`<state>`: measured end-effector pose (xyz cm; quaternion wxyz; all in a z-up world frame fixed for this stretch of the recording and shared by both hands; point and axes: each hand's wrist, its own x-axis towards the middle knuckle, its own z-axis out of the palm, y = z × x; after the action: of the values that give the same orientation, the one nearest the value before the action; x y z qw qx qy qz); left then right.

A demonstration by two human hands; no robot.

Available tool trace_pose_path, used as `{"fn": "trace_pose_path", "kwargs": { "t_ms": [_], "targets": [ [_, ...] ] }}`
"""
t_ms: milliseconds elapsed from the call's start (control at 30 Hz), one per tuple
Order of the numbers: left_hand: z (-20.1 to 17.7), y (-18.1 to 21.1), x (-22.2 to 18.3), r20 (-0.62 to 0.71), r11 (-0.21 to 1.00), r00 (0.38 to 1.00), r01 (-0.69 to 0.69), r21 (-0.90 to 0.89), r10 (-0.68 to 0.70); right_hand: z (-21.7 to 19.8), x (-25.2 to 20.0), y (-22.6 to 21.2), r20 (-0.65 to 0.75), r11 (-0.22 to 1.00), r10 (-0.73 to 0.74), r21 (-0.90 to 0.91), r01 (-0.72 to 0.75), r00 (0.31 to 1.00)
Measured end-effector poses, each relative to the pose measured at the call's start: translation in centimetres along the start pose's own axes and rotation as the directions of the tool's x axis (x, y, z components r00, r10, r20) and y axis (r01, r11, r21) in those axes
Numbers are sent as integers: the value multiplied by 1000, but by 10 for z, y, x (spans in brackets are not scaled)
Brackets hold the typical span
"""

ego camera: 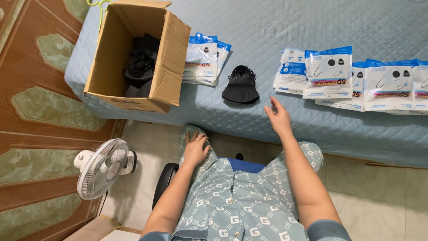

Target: Inspecting and organizing black face masks from a cardboard box onto a work surface.

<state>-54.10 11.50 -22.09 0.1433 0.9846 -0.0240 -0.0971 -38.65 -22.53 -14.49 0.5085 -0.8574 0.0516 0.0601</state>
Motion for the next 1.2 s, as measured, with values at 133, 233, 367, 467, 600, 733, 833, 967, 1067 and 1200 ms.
{"fn": "trace_pose_path", "kwargs": {
  "t_ms": [133, 233, 367, 467, 600, 733, 833, 967, 1067, 1200],
  "targets": [
    [-20, 8, -1, -28, 999, 999, 25, -37, -26, 38, 64, -8, 58, 987, 126, -108, -119, 990],
    [-69, 28, -11, 0, 986, 998, 61, -154, -62, 55, 72, -40, 64, 938, 166, -318, -137, 984],
    [-82, 32, -13, 7, 984, 998, 60, -170, -59, 76, 91, -29, 66, 908, 300, -327, -264, 952],
    [-80, 31, -12, 12, 978, 998, 66, -200, -64, 79, 94, -15, 109, 907, 338, -302, -293, 935],
    [-64, 24, -6, 25, 942, 994, 109, -319, -106, 76, 74, -24, 181, 941, 331, -138, -310, 926],
    [-21, 17, 12, 37, 689, 983, 151, -709, -177, 89, 26, -33, 193, 935, 300, 136, -328, 934],
    [-25, 38, 16, 84, 373, 982, 142, -917, -167, 106, -20, -37, 326, 804, 228, 468, -366, 917],
    [-36, 70, 14, 76, -120, 982, 55, -991, -176, 113, -84, -61, 498, 626, 169, 612, -483, 851],
    [-51, 78, 15, 65, -37, 958, 57, -998, -278, 103, -106, -69, 568, 627, 103, 600, -497, 816],
    [-110, 78, 15, 9, 174, 967, 55, -983, -254, 75, -114, -68, 606, 660, 13, 592, -462, 795]
  ]
}}
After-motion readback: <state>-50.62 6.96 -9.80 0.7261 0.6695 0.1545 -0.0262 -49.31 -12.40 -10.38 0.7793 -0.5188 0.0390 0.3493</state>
